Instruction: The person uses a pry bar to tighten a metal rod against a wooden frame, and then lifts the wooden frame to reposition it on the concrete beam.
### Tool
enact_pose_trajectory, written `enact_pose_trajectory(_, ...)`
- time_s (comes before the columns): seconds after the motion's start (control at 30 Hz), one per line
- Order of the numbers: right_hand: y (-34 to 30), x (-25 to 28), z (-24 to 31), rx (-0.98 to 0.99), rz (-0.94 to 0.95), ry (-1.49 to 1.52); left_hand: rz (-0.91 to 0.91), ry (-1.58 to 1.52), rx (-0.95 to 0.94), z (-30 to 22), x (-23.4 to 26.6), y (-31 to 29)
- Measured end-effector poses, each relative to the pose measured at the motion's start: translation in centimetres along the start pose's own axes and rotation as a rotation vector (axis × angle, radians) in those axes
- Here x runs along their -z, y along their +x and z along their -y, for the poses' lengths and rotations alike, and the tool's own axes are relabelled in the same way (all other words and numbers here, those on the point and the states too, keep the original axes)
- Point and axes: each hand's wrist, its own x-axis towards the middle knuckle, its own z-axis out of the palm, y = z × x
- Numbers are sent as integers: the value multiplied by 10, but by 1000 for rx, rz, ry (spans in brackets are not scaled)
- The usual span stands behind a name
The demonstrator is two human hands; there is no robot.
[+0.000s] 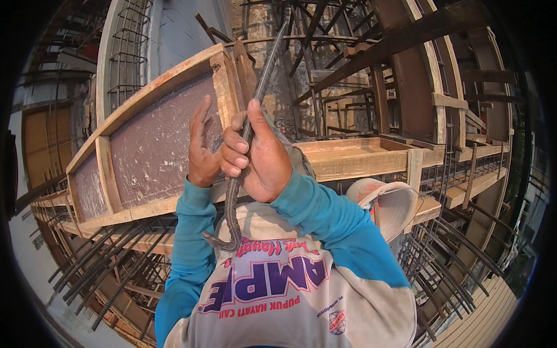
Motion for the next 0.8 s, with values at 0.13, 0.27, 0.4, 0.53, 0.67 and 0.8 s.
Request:
enact_pose_trajectory(0.13, -2, -13, -54, -151, -39, 252, -85, -49, -141, 5, 25, -54)
enact_pose_trajectory(0.27, 15, -7, -74, -163, -75, 339, -187, 45, -98, -26, 40, -98)
enact_pose_trajectory(0.4, 17, -6, -88, -106, -169, 245, -268, -51, -436, -71, 41, -95)
enact_pose_trajectory(0.53, 13, -6, -81, -136, 15, 156, -289, -231, -527, -71, 49, -71)
enact_pose_trajectory(0.67, 26, -21, -56, -208, 145, -103, -541, -330, -283, -108, 55, -20)
enact_pose_trajectory(0.8, 48, -22, -33, -81, 107, -213, -480, -167, -272, -133, 55, 55)
